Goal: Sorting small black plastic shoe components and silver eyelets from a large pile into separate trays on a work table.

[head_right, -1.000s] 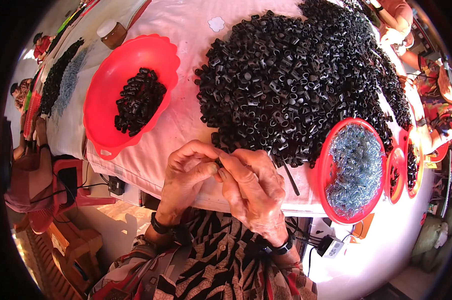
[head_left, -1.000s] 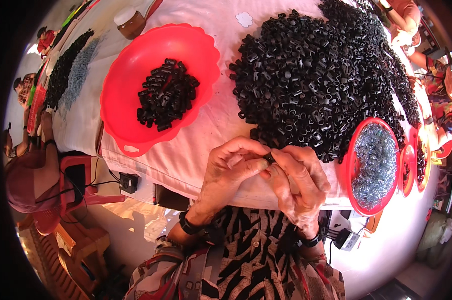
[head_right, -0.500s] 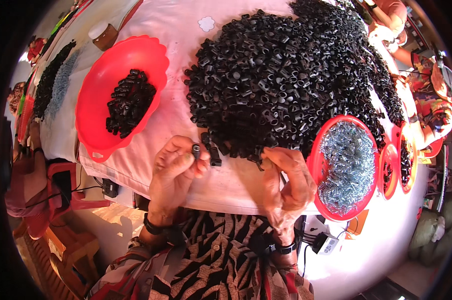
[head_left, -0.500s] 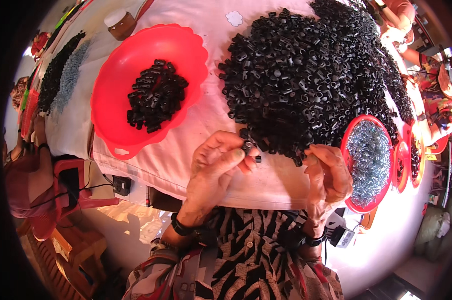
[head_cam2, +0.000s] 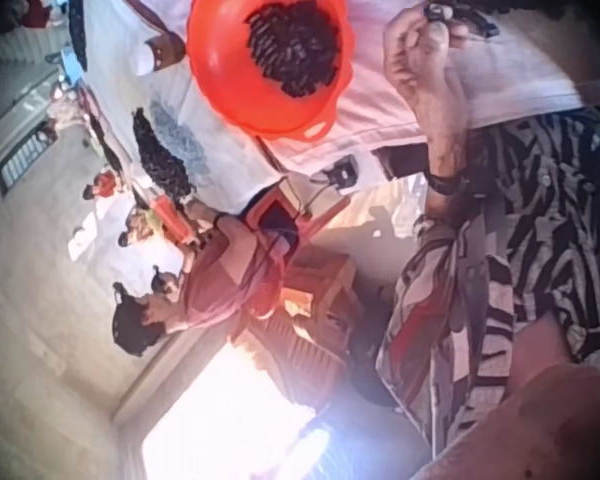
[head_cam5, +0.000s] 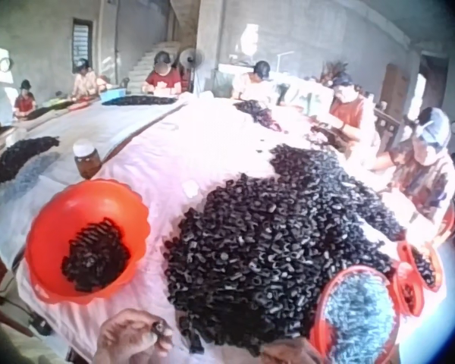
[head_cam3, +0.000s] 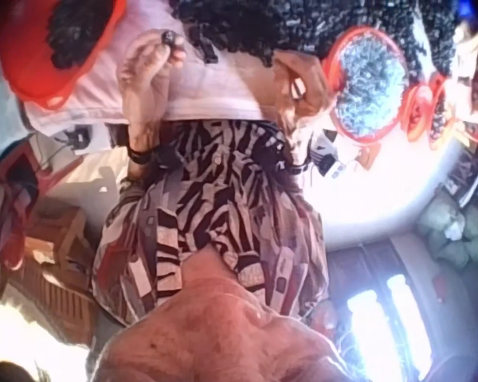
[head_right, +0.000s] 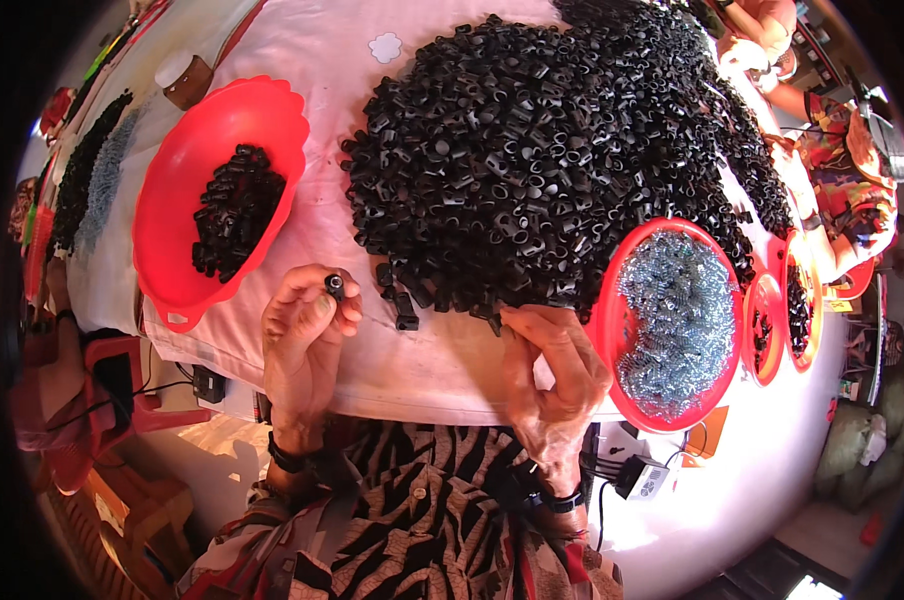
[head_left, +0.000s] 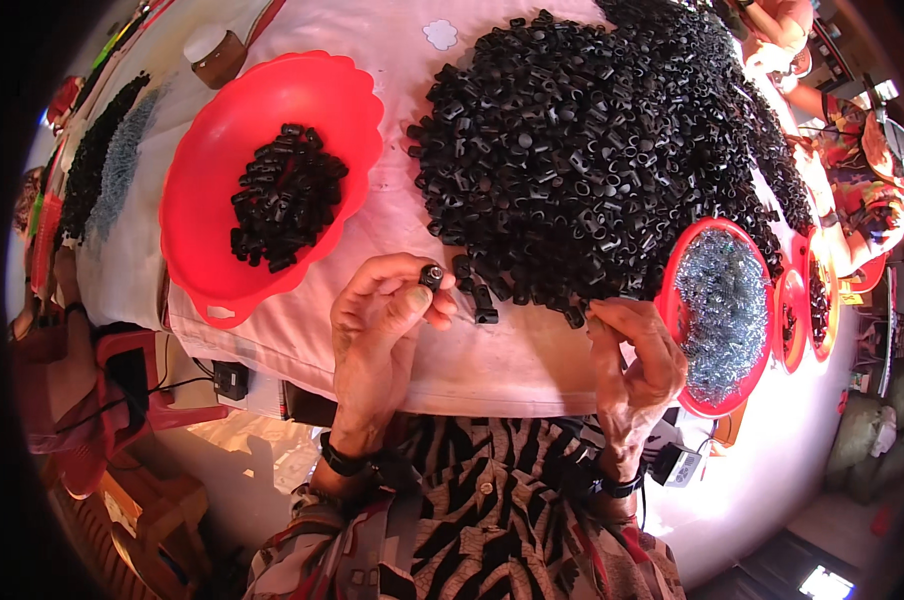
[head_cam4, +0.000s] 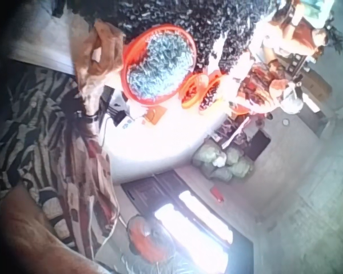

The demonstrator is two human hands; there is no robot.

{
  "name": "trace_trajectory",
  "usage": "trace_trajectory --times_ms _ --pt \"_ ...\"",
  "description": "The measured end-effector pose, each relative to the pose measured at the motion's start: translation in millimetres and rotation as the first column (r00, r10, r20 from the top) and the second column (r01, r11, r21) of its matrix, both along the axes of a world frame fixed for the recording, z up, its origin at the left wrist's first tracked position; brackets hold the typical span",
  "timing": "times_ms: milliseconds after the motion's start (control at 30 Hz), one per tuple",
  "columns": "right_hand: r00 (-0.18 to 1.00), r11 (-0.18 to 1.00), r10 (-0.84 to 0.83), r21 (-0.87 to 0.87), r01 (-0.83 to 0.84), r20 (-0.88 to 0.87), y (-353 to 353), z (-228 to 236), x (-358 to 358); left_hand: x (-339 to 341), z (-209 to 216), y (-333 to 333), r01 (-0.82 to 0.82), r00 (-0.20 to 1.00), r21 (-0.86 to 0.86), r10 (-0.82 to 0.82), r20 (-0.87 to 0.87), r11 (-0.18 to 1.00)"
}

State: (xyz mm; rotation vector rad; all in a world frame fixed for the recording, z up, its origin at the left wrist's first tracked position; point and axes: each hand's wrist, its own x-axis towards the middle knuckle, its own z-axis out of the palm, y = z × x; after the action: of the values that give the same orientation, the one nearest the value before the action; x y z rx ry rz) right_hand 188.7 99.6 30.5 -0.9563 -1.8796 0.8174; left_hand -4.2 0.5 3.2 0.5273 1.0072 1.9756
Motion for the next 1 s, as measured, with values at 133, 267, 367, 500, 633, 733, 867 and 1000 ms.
trace_trajectory --times_ms 133,267,367,500,633,733,867,1000 --pt "0.996 0.997 0.063 0.043 -0.066 0.063 -5 4 -16 -2 -2 -2 -0.001 1.0 -0.002 0.001 0.006 1.0" --pt "0.987 0.985 0.138 0.096 -0.145 0.079 -6 2 -28 -6 -3 -4 -0.053 0.998 0.04 0.052 0.021 0.998" --pt "0.98 0.978 0.178 0.094 -0.187 0.094 -6 5 -41 -8 -5 -4 -0.079 0.996 0.05 0.077 0.036 0.996" --pt "0.959 0.953 0.236 0.154 -0.259 0.154 -1 2 -56 -10 -5 -5 -0.047 0.998 0.059 0.044 0.051 0.997" --pt "0.945 0.939 0.259 0.177 -0.295 0.199 -3 2 -70 -11 -4 -6 -0.034 0.998 0.047 0.031 0.06 0.998" --pt "0.912 0.901 0.27 0.254 -0.353 0.308 -6 4 -79 -10 -1 -5 -0.04 0.995 0.056 0.035 0.095 0.998" --pt "0.88 0.884 0.205 0.305 -0.355 0.429 -7 0 -84 -10 -3 -6 -0.05 0.993 0.07 0.042 0.109 0.996" --pt "0.872 0.88 0.186 0.319 -0.353 0.452 -5 0 -86 -11 -6 -7 -0.02 0.994 0.097 0.009 0.111 0.995"
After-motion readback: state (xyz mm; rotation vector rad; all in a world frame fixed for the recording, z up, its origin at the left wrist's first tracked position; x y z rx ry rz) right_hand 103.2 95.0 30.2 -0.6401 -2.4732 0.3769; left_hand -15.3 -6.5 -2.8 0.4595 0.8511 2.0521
